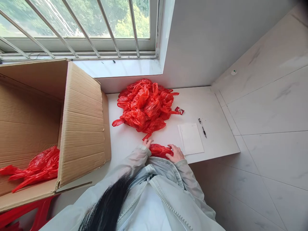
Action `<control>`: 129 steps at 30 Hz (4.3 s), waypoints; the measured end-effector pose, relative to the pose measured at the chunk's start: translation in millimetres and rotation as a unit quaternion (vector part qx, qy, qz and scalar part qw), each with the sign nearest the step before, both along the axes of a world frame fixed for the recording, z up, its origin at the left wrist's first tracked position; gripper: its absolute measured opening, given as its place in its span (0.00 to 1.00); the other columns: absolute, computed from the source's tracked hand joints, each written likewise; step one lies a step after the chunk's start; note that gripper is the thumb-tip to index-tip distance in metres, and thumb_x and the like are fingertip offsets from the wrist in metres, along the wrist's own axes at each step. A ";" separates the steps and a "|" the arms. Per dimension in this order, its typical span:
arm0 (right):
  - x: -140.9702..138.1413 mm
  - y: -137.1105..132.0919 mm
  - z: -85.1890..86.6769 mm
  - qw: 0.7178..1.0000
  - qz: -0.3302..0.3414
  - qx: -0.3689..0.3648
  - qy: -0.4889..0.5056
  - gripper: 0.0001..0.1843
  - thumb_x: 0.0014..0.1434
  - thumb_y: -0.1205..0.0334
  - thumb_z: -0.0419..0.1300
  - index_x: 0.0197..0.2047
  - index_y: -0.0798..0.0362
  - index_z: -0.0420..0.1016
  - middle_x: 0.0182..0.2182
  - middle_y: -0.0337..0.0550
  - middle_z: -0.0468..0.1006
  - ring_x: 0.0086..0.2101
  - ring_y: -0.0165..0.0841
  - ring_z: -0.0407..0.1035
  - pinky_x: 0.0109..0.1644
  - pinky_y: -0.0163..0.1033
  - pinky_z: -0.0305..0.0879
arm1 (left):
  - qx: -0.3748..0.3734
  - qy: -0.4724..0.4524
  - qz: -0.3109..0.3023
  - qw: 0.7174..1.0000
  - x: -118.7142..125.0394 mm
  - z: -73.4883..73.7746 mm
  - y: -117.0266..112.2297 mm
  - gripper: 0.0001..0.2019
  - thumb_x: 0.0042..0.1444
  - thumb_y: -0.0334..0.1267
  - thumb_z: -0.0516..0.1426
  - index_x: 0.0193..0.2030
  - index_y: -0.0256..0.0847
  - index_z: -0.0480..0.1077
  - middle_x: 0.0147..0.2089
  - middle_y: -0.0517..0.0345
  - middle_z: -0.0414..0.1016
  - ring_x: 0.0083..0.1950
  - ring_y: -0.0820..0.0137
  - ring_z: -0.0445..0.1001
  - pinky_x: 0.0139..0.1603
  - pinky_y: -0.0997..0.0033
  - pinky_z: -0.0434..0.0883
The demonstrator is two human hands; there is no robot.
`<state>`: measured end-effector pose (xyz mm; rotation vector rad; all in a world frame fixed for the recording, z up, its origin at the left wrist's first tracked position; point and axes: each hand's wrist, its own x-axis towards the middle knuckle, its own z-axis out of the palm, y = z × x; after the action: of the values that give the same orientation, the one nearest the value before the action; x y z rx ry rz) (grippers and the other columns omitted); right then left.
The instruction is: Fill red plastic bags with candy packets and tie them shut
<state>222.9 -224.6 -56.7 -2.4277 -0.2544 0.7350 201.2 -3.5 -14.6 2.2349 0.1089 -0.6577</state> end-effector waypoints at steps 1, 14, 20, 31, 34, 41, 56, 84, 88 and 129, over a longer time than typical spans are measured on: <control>0.8 7.4 1.2 1.000 0.020 0.004 0.007 0.19 0.62 0.55 0.60 0.54 0.54 0.69 0.48 0.46 0.73 0.46 0.37 0.70 0.52 0.50 0.67 | 0.004 0.000 -0.021 1.000 2.6 -2.1 -4.1 0.15 0.63 0.41 0.57 0.54 0.38 0.67 0.54 0.50 0.70 0.50 0.62 0.73 0.49 0.55 0.74; 18.4 34.3 6.2 0.997 -0.047 0.044 -0.035 0.12 0.65 0.56 0.56 0.44 0.55 0.74 0.42 0.43 0.77 0.40 0.32 0.72 0.47 0.44 0.71 | 0.033 -0.011 -0.037 0.999 0.4 -6.7 12.1 0.13 0.63 0.41 0.57 0.51 0.36 0.68 0.49 0.51 0.73 0.45 0.65 0.74 0.46 0.58 0.74; 18.4 29.6 10.9 0.996 -0.018 0.060 -0.056 0.11 0.65 0.56 0.57 0.43 0.56 0.74 0.41 0.43 0.77 0.41 0.33 0.72 0.48 0.45 0.69 | -0.028 -0.037 -0.005 0.999 -0.2 10.7 9.2 0.14 0.63 0.41 0.56 0.53 0.38 0.68 0.51 0.50 0.72 0.46 0.65 0.74 0.46 0.58 0.75; 46.0 32.3 12.9 0.980 0.114 0.107 -0.119 0.04 0.57 0.63 0.60 0.34 0.53 0.76 0.31 0.40 0.78 0.36 0.33 0.70 0.42 0.40 0.66 | -0.050 -0.104 0.042 0.992 12.8 -10.0 -9.4 0.13 0.63 0.44 0.56 0.47 0.37 0.70 0.46 0.53 0.73 0.42 0.67 0.74 0.43 0.61 0.73; 50.1 31.9 1.0 0.973 0.084 0.123 -0.177 0.07 0.53 0.68 0.57 0.32 0.50 0.76 0.31 0.42 0.78 0.35 0.36 0.68 0.41 0.40 0.65 | -0.065 -0.123 0.038 0.990 11.4 -32.6 -10.1 0.13 0.62 0.46 0.57 0.41 0.36 0.70 0.40 0.55 0.73 0.39 0.69 0.73 0.42 0.62 0.72; 50.3 28.9 -32.3 0.939 0.026 0.162 -0.301 0.11 0.51 0.70 0.54 0.31 0.49 0.76 0.30 0.43 0.78 0.36 0.40 0.65 0.45 0.45 0.61 | -0.113 -0.179 0.083 0.974 16.6 -76.4 -13.7 0.14 0.52 0.49 0.61 0.36 0.40 0.71 0.33 0.58 0.72 0.35 0.68 0.70 0.40 0.65 0.68; 3.6 -27.8 -70.5 0.920 -0.116 0.343 -0.149 0.07 0.56 0.62 0.49 0.36 0.51 0.66 0.24 0.34 0.71 0.20 0.29 0.62 0.23 0.34 0.60 | -0.182 -0.434 0.215 0.856 -57.5 -104.8 -33.5 0.15 0.58 0.52 0.55 0.33 0.43 0.58 0.37 0.55 0.68 0.35 0.67 0.69 0.35 0.66 0.69; -19.3 -95.4 -2.3 0.786 -0.123 0.582 -0.169 0.16 0.66 0.49 0.50 0.38 0.46 0.76 0.33 0.41 0.76 0.38 0.35 0.72 0.47 0.45 0.69 | 0.080 -0.472 0.037 0.877 -119.7 -31.9 -42.1 0.11 0.51 0.37 0.49 0.26 0.46 0.72 0.52 0.52 0.76 0.65 0.48 0.57 0.63 0.40 0.51; -20.5 -76.4 15.1 0.833 0.119 0.502 -0.199 0.16 0.69 0.56 0.47 0.47 0.42 0.76 0.31 0.39 0.78 0.30 0.32 0.72 0.43 0.43 0.70 | 0.157 -0.393 0.013 0.906 -124.3 -29.2 -57.3 0.07 0.42 0.33 0.51 0.25 0.44 0.71 0.67 0.57 0.61 0.71 0.45 0.46 0.65 0.34 0.42; -2.8 -29.6 -3.8 0.861 0.274 -0.182 -0.387 0.05 0.59 0.62 0.62 0.33 0.49 0.80 0.56 0.53 0.73 0.59 0.54 0.59 0.61 0.76 0.24 | 0.342 -0.394 0.048 0.852 -78.6 -91.0 -49.3 0.15 0.50 0.50 0.65 0.21 0.42 0.75 0.61 0.61 0.72 0.73 0.47 0.26 0.65 0.40 0.15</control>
<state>220.1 -254.2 -60.6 -2.9357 -1.2610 -0.0566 122.6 -52.8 -105.6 2.9765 0.0374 0.4815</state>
